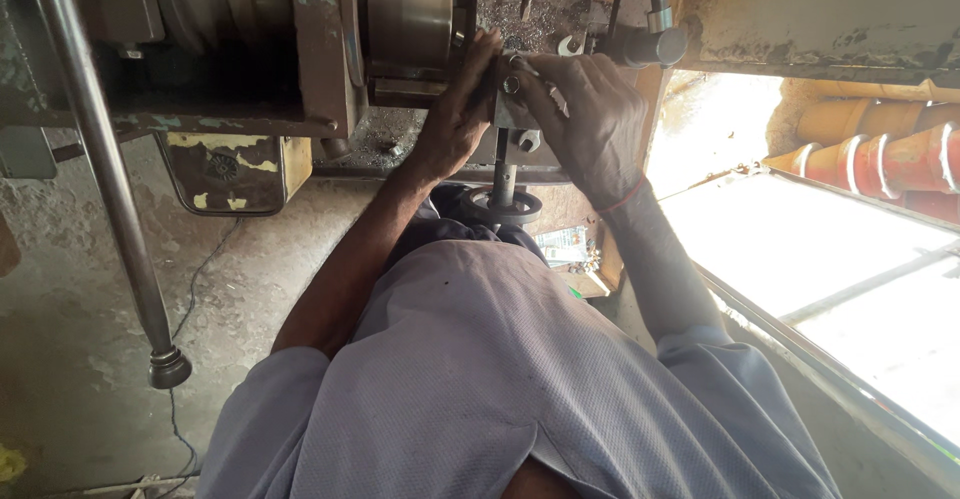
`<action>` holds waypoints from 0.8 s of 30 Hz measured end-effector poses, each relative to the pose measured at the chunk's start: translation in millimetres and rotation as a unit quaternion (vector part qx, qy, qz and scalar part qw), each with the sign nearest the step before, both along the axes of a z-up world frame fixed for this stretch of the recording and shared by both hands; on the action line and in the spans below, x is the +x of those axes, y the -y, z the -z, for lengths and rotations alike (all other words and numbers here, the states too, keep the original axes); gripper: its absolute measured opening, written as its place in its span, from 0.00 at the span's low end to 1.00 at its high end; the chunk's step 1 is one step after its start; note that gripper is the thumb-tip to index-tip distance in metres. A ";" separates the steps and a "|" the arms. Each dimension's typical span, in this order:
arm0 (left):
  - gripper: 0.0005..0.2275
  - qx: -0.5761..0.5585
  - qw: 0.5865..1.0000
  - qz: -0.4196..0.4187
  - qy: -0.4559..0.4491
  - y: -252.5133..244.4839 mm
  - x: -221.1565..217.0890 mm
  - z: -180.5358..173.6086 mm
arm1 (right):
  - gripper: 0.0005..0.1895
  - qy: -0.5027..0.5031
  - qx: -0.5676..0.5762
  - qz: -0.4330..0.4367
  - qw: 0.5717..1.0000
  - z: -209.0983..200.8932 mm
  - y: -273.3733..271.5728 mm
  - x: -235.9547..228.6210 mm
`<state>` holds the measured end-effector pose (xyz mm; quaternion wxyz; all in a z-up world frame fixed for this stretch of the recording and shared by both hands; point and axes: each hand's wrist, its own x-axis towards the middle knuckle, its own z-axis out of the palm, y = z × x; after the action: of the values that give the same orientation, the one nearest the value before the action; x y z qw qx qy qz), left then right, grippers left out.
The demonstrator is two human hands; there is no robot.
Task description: The person operates a metal lathe to machine a cylindrical metal part. They use a wrench to adjust the tool post and a file to smooth the rotating workpiece, then remove the finished part.
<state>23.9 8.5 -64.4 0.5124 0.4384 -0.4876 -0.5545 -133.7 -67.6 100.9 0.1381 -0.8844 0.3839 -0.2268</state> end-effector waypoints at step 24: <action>0.25 0.041 0.984 -0.031 -0.170 8.0 -5.4 7.3 | 0.25 0.190 -0.019 0.173 0.966 52.6 31.9 -23.8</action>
<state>18.6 0.5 -71.7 0.5867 0.3729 -0.3565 -0.6242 -157.4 -99.6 48.3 0.1505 -0.7475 0.4938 -0.4180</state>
